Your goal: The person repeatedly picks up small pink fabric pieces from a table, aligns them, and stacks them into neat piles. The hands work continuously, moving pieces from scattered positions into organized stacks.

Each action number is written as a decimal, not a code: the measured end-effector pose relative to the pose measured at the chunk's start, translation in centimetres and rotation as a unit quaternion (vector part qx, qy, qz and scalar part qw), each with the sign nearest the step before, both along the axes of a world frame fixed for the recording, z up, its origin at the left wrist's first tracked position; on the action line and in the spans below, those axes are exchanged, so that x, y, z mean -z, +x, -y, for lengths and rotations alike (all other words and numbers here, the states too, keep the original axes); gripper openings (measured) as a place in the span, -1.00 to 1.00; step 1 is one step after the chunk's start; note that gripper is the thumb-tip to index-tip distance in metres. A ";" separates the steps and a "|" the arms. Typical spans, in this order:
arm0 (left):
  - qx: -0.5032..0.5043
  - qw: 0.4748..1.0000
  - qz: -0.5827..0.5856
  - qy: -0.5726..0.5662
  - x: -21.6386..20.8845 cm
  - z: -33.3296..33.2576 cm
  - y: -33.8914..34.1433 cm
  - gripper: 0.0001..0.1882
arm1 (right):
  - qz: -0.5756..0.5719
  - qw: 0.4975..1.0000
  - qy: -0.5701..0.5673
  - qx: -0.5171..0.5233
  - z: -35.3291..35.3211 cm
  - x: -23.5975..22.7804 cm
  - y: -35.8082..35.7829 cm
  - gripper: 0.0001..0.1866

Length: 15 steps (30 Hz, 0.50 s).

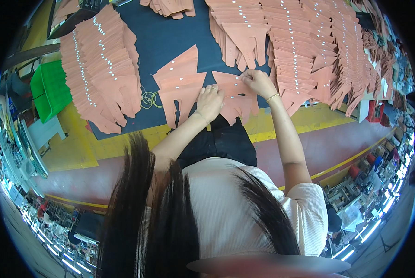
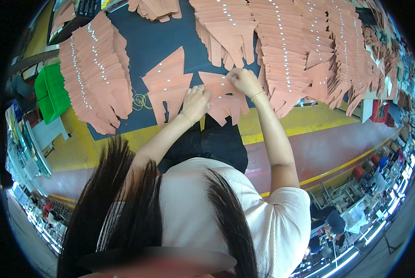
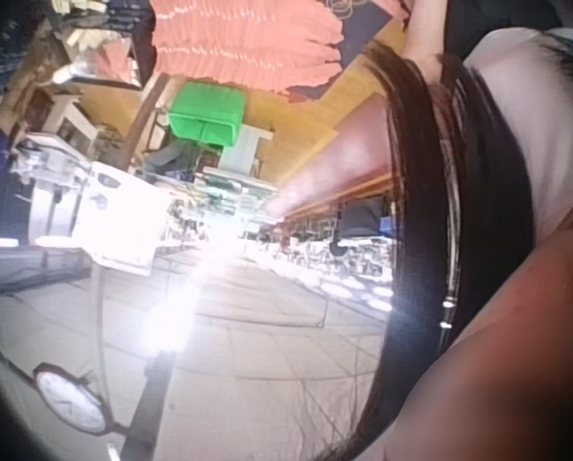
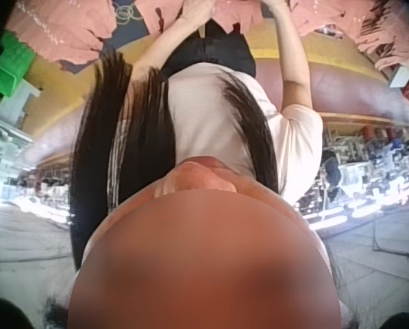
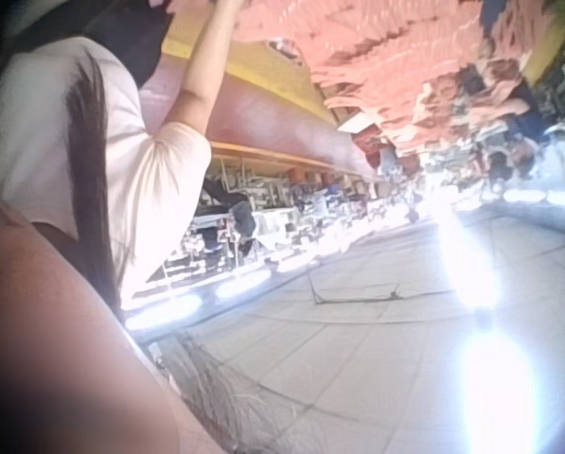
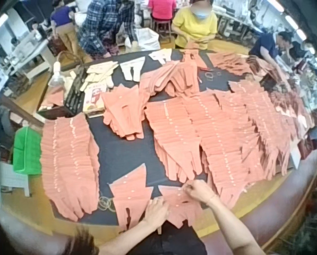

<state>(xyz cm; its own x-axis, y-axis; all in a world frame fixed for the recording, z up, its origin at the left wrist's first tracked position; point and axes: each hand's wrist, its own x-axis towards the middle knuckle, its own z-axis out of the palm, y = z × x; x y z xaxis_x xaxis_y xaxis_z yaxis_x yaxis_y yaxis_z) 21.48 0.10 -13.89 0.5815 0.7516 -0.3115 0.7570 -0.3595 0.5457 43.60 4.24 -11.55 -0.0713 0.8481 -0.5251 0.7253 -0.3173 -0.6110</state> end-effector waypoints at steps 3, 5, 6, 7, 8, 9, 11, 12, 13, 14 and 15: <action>-0.018 0.999 0.021 0.039 -0.2 0.0 0.0 -0.75 | 0.018 0.999 -0.027 -0.011 -0.5 -0.8 0.0 -0.78; -0.020 0.980 0.080 0.178 -0.2 -0.1 -0.1 -0.77 | 0.015 0.999 -0.032 -0.018 -0.7 -1.3 0.1 -0.78; -0.024 0.983 0.094 0.157 -0.1 -0.2 0.0 -0.79 | 0.011 0.999 -0.037 -0.021 -0.9 -1.5 0.1 -0.78; -0.032 0.984 0.107 0.138 0.1 -0.5 0.1 -0.81 | 0.006 0.999 -0.041 -0.027 -1.0 -1.7 0.2 -0.78; -0.036 0.986 0.116 0.113 0.3 -0.7 0.2 -0.83 | -0.001 0.998 -0.049 -0.031 -1.1 -1.9 0.3 -0.78; -0.049 0.987 0.127 0.087 0.4 -1.0 0.3 -0.84 | -0.008 0.998 -0.056 -0.036 -1.1 -2.1 0.4 -0.78; -0.069 0.988 0.137 0.026 0.8 -1.6 0.5 -0.86 | -0.022 0.999 -0.039 -0.023 -1.0 -2.3 0.4 -0.78; -0.060 0.990 0.126 0.023 0.9 -1.8 0.6 -0.86 | -0.028 0.999 -0.032 -0.017 -0.9 -2.5 0.4 -0.79; -0.052 0.992 0.115 0.021 1.0 -2.0 0.6 -0.85 | -0.029 0.999 -0.027 0.001 -0.7 -2.8 0.3 -0.79; -0.045 0.993 0.103 0.018 1.0 -2.1 0.6 -0.84 | -0.030 0.999 -0.021 0.019 -0.4 -3.2 0.2 -0.80; -0.043 0.993 0.108 0.034 0.9 -2.3 0.7 -0.84 | -0.032 0.999 -0.015 0.035 -0.2 -3.8 0.0 -0.80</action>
